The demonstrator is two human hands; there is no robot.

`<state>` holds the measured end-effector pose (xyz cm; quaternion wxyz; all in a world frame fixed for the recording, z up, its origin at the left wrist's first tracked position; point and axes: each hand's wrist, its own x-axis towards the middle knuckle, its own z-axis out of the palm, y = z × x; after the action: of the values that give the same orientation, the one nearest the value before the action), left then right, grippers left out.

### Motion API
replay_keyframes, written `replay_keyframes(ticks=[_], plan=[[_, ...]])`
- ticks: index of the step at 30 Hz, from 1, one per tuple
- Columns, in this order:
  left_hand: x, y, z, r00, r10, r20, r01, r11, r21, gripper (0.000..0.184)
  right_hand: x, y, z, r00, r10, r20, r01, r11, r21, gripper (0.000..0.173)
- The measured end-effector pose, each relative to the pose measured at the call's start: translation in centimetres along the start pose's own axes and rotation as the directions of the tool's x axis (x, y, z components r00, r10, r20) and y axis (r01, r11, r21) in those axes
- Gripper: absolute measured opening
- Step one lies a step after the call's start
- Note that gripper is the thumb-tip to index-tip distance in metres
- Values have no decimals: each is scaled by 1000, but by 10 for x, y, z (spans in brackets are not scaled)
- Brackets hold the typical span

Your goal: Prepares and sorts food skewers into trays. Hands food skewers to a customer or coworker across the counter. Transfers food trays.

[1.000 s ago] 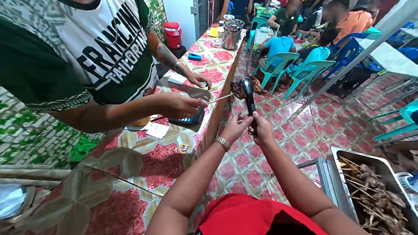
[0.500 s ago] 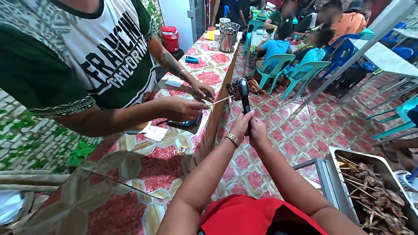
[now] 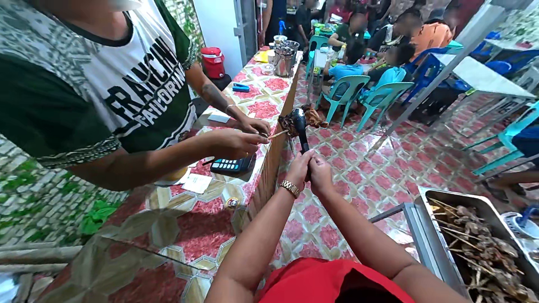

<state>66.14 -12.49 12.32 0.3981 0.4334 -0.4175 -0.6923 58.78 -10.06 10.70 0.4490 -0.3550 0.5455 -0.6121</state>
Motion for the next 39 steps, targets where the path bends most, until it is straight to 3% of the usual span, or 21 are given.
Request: replay_keyframes(ticks=[17,22,33,39], plan=[[-4,1,9,999,33,5,-33,999,-25,42,-5,-9,-9,1000,6,24,-6,1000,27,23],[-6,2,9,999,42,-15,-42,997,-65,33,-4,-8,-8,999,-5,39,2,999,54,23],[-9,6,5,999,43,-30,-43,999,-6,39,-4,-5,-3,998,47,41,-52,992,116,25],[-13,14,5,997,61,-50,-64,996,-58,34,1,-8,-2,994,-36,100,32,999,42,22]])
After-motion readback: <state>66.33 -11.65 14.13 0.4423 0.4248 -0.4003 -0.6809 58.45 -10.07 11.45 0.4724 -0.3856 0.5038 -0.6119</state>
